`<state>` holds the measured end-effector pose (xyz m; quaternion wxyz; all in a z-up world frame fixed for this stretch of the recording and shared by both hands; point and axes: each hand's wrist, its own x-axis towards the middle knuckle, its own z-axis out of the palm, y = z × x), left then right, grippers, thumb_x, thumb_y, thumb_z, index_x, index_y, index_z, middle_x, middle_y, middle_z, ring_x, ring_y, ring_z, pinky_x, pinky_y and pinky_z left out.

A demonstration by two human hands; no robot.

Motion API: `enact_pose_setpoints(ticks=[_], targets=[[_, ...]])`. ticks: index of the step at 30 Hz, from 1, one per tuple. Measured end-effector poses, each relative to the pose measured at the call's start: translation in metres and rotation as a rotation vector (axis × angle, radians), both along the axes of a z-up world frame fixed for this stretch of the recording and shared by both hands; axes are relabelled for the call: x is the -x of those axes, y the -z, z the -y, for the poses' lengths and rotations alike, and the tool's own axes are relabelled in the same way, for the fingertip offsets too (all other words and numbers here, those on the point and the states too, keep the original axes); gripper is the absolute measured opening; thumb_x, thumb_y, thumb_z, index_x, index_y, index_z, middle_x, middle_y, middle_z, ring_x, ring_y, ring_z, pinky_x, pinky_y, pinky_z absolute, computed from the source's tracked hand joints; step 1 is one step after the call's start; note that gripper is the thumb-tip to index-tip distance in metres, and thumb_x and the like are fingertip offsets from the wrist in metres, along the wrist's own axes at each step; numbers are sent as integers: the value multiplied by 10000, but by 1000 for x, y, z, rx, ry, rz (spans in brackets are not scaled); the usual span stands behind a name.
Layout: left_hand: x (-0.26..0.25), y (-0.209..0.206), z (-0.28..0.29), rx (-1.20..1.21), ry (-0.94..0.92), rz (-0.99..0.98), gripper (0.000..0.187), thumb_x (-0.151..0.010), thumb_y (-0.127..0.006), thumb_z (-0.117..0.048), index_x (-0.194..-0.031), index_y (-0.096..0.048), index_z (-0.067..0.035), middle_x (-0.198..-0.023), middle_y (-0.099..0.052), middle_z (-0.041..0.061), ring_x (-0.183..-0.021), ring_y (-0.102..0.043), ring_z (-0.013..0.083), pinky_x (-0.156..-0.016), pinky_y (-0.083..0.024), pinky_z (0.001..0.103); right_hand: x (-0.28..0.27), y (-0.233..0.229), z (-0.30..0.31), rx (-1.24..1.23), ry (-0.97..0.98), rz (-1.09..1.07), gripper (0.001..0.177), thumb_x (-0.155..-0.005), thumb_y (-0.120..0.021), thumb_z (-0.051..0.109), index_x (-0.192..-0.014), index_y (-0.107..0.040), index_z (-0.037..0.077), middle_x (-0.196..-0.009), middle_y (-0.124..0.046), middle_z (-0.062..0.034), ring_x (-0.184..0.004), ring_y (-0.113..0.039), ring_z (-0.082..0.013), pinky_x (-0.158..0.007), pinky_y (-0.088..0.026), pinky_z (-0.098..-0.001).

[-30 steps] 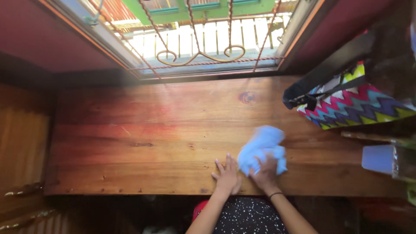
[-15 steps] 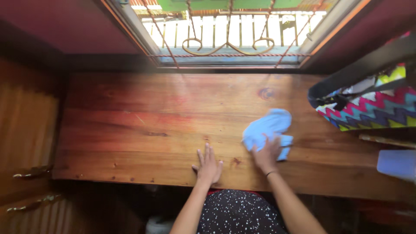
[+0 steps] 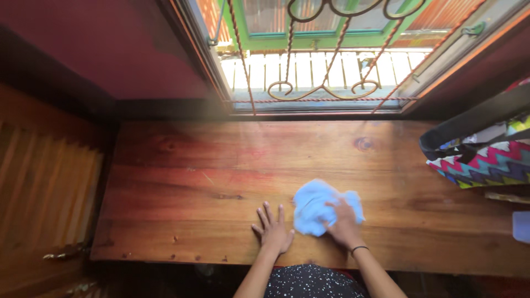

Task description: The person wipes a wooden desk surface with a blue cloth, moving it in circular and back-and-forth motions across the wood.

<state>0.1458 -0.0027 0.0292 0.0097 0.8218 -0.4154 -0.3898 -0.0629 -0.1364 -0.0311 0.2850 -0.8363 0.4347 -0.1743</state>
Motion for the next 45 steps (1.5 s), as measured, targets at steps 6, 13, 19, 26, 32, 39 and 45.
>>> enact_pose_setpoints(ticks=[6, 13, 19, 26, 32, 39, 45], targets=[[12, 5, 10, -35, 41, 121, 958, -900, -688, -402, -1650, -105, -277, -1645, 173, 360, -1494, 111, 612, -1162, -89, 763, 29, 1, -43, 78, 192, -224, 544, -711, -817, 303, -1216, -660, 175, -1408, -488, -222, -1346, -423, -439, -1069, -345, -586], [25, -1, 15, -39, -6, 125, 974, -868, -716, -403, -1634, -126, -288, -1654, 143, 324, -1516, 59, 588, -1188, -146, 719, 76, 11, -16, 218, -94, -39, 494, -661, -799, 381, -1077, -636, 169, -1421, -542, -113, -1377, -448, -396, -1089, -364, -549], [44, 15, 9, 33, -37, 183, 965, -857, -710, -339, -1632, -137, -273, -1659, 105, 300, -1518, 36, 557, -1178, -175, 710, 100, 15, 54, 215, 505, -133, 718, -814, -750, 445, -1388, -513, 85, -1472, -474, -173, -1410, -374, -430, -1175, -334, -591], [57, 12, 7, 38, -136, 130, 985, -826, -728, -301, -1628, -157, -257, -1681, 94, 236, -1544, 55, 497, -1189, -148, 705, 54, 7, 23, 126, -85, -371, 775, -771, -747, 612, -1419, -516, 256, -1530, -364, -111, -1477, -237, -389, -1088, -185, -772], [53, 8, 4, -17, -137, 82, 947, -832, -766, -330, -1596, -219, -222, -1708, 102, 189, -1570, 73, 466, -1185, -163, 731, 18, -11, -11, -39, -712, -429, 721, -740, -809, 486, -1386, -544, 305, -1581, -330, -35, -1522, -133, -394, -1129, -114, -739], [47, 4, -22, 9, -145, 88, 1016, -835, -776, -292, -1626, -139, -299, -1712, 101, 60, -1563, 71, 413, -1157, -167, 759, 21, 3, 43, 11, -111, -193, 740, -725, -793, 508, -1375, -558, 242, -1542, -425, -57, -1489, -264, -353, -1134, -208, -692], [28, -8, -33, -66, -159, 79, 1138, -778, -831, -300, -1645, -94, -294, -1729, 103, 5, -1576, 74, 402, -1141, -213, 771, -13, -4, -11, 120, -193, -232, 719, -730, -789, 460, -1365, -557, 215, -1518, -410, -102, -1477, -250, -402, -1111, -169, -747]])
